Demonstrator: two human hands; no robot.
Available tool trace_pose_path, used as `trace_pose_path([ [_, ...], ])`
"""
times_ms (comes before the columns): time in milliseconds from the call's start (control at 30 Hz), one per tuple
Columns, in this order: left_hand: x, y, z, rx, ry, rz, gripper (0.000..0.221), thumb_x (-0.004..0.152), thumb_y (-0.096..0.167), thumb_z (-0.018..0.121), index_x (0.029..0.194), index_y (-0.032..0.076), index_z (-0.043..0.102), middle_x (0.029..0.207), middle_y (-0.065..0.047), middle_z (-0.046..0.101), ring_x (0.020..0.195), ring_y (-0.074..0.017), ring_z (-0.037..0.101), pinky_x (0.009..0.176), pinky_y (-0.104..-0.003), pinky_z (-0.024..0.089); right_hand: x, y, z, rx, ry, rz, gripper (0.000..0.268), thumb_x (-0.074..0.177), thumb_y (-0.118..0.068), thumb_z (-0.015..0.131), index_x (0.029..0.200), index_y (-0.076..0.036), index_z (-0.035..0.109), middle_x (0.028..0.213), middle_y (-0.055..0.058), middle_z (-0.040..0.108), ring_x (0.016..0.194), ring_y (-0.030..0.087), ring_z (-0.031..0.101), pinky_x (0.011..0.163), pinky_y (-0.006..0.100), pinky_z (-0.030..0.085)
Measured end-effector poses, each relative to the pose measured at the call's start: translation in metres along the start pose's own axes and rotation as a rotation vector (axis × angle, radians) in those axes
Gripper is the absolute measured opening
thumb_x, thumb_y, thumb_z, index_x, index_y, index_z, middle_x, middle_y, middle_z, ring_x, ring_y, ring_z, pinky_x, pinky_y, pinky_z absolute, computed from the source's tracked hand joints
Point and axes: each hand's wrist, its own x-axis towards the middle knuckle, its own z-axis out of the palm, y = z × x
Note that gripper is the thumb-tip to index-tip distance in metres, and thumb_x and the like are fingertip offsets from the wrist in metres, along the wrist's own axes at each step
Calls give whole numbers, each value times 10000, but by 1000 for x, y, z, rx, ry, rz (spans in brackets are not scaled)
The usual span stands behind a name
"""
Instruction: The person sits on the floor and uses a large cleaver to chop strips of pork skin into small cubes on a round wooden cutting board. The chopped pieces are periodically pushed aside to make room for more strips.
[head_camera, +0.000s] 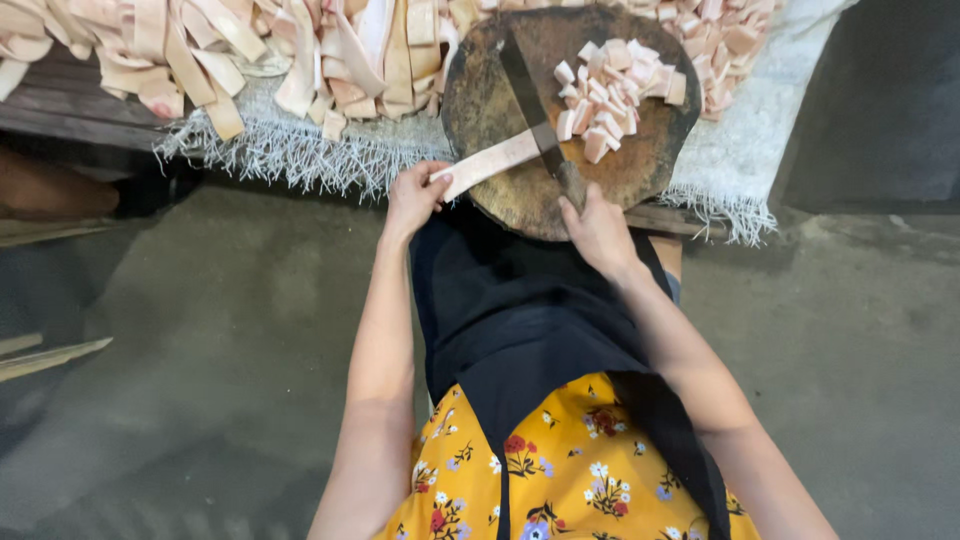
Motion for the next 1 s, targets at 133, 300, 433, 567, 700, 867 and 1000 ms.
trace_pose_path([
  [133,8,1,6,-5,10,-1,279,928,172,723,1163,22,740,803,-39,745,602,-68,643,542,-248,531,2,-1,-27,242,-77,231,373,1008,-382,611,1106,-22,606,657,170,671,558,298,683,540,443,550],
  [300,18,11,25,1,-22,0,278,935,178,726,1152,4,728,773,-56,728,575,-85,635,538,-261,529,-3,-21,-67,167,174,76,377,1060,-374,633,1093,1,613,630,84,666,527,167,673,512,332,531],
  [433,21,19,28,39,-8,15,283,935,185,720,1152,4,730,767,-46,728,565,-84,641,544,-263,534,-13,-28,-76,343,253,28,400,1064,-388,587,1160,0,567,711,125,683,574,214,682,535,381,563],
  [567,17,19,26,20,-13,10,288,937,189,718,1160,6,734,765,-48,725,578,-80,632,545,-265,520,-6,-21,-35,95,242,-120,451,1102,-402,581,1224,27,514,869,251,698,750,387,701,679,495,577],
  [700,23,18,24,5,-15,56,285,936,189,719,1150,1,723,800,-38,732,606,-67,644,544,-260,536,5,-1,3,-26,-33,81,477,1036,-410,579,1193,36,520,885,329,671,891,514,666,792,580,529],
  [867,18,16,20,87,15,21,287,934,208,723,1150,21,738,754,-60,728,562,-91,637,542,-271,515,6,17,-11,138,-65,181,440,1019,-412,604,1124,15,593,727,215,693,643,351,702,608,460,561],
  [1000,17,18,21,88,42,45,291,922,217,725,1142,28,743,788,-80,749,573,-109,665,549,-289,539,4,10,-34,257,3,281,396,1013,-395,621,1132,-18,624,629,122,666,478,195,655,465,373,537],
])
